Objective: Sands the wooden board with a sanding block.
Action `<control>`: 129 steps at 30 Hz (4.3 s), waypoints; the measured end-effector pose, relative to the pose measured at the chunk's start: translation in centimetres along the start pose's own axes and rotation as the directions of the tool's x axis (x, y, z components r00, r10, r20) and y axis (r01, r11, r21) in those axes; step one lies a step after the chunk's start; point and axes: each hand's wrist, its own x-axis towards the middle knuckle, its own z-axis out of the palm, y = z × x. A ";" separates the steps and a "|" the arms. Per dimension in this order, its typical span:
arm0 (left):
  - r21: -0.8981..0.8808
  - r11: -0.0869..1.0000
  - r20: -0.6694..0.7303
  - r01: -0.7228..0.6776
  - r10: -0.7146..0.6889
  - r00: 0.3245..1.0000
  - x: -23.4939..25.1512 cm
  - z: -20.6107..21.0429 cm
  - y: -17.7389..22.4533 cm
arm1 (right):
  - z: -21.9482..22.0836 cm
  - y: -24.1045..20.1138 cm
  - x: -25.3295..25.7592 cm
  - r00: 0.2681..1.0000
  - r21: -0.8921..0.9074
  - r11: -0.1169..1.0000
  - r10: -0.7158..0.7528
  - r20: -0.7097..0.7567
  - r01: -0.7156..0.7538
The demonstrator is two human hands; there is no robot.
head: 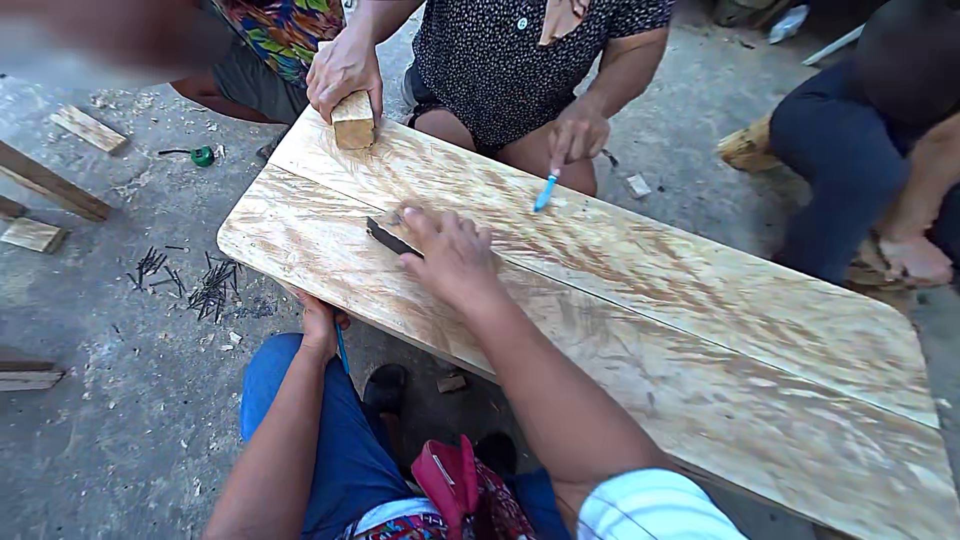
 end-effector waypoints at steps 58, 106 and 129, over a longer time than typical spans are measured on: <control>-0.041 0.999 -0.016 0.012 -0.013 1.000 -0.3 0.3 0.0 | -0.2 2.1 -1.0 0.988 -0.023 0.988 -0.154 -0.029 0.154; -0.020 1.000 -0.004 0.023 -0.023 1.000 -0.2 0.2 0.1 | -0.7 6.8 -2.2 0.994 -0.030 0.998 -0.061 -0.089 0.058; -0.045 0.995 -0.008 0.086 -0.086 0.996 -0.1 0.1 0.2 | 0.4 4.0 -2.2 0.990 -0.058 0.993 -0.105 -0.092 0.100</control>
